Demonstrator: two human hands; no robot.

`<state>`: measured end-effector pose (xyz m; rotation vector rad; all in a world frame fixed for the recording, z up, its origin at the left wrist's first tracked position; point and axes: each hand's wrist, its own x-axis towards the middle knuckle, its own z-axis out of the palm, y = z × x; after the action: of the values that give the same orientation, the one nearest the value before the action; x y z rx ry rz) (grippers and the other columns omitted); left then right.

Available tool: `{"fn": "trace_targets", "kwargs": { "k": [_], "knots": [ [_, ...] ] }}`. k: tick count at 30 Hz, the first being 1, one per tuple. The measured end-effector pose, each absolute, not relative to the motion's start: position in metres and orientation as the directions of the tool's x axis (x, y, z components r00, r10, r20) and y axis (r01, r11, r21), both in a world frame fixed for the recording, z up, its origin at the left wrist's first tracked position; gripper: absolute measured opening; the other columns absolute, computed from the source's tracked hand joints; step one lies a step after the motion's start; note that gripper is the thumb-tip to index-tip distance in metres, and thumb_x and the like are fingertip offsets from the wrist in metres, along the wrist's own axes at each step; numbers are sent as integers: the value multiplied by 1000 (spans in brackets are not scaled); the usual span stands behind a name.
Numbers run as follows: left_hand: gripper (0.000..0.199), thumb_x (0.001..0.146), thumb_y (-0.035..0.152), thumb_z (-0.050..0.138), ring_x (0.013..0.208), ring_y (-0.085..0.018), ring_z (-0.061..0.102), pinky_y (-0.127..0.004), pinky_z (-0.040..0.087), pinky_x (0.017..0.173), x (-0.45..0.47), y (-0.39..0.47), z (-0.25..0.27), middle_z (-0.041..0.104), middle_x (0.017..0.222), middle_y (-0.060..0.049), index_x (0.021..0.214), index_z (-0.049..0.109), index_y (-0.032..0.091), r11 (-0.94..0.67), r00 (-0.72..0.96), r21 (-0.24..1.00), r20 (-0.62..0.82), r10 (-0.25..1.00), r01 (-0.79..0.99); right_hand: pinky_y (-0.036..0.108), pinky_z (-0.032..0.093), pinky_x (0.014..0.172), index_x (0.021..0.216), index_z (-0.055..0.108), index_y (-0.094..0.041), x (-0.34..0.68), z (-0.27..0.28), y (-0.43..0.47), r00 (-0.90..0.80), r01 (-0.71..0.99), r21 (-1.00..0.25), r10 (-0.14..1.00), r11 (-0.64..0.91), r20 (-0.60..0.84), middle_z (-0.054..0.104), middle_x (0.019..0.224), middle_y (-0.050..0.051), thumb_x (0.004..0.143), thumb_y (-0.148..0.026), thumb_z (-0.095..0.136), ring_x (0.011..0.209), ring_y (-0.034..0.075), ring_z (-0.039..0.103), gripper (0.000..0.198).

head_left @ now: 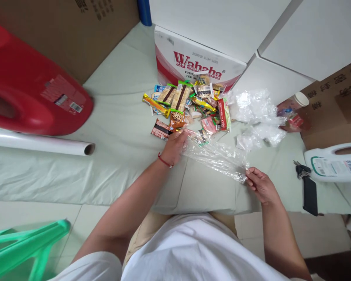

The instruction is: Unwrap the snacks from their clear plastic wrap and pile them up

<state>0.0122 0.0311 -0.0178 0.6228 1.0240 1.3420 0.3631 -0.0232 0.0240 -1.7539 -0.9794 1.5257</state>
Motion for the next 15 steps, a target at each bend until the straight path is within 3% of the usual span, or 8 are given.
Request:
{"fn": "trace_targets", "kwargs": {
  "k": [3, 6, 8, 11, 15],
  "knots": [
    [47, 81, 65, 76, 44, -7, 28, -22, 19, 41, 14, 30, -21, 36, 52, 8, 82, 63, 19, 181, -47, 877, -224, 973, -444, 20, 28, 47, 77, 65, -18, 372, 24, -19, 111, 313, -799, 856, -513, -505, 51, 61, -4, 67, -56, 90, 54, 8, 39, 46],
    [50, 81, 69, 74, 44, -7, 27, -22, 17, 41, 17, 28, -23, 35, 52, 8, 81, 66, 19, 161, -48, 890, -201, 978, -426, 22, 32, 51, 84, 70, -18, 362, 30, -10, 286, 425, -824, 919, -375, -271, 54, 65, -3, 71, -52, 86, 57, 10, 41, 39],
    [52, 82, 71, 73, 43, -7, 28, -22, 16, 42, 20, 26, -22, 37, 52, 7, 82, 69, 19, 147, -43, 898, -180, 983, -414, 23, 33, 52, 90, 72, -19, 339, 38, -2, 305, 427, -870, 945, -247, -119, 58, 72, -2, 77, -49, 81, 58, 10, 41, 34],
    [58, 82, 76, 69, 42, -7, 28, -23, 16, 42, 22, 21, -17, 39, 51, 6, 84, 73, 18, 147, 4, 896, -160, 987, -418, 24, 35, 53, 101, 74, -21, 288, 46, 12, 135, 405, -909, 990, -101, -50, 66, 84, 1, 83, -46, 76, 58, 10, 43, 31],
    [72, 82, 86, 57, 40, -7, 26, -24, 11, 40, 25, 17, -9, 41, 50, 4, 86, 75, 16, 216, 109, 854, -186, 976, -473, 25, 42, 58, 126, 69, -27, 223, 39, 36, -154, 383, -920, 988, 79, 21, 68, 126, 6, 82, -39, 78, 59, 7, 47, 46]
  ]
}}
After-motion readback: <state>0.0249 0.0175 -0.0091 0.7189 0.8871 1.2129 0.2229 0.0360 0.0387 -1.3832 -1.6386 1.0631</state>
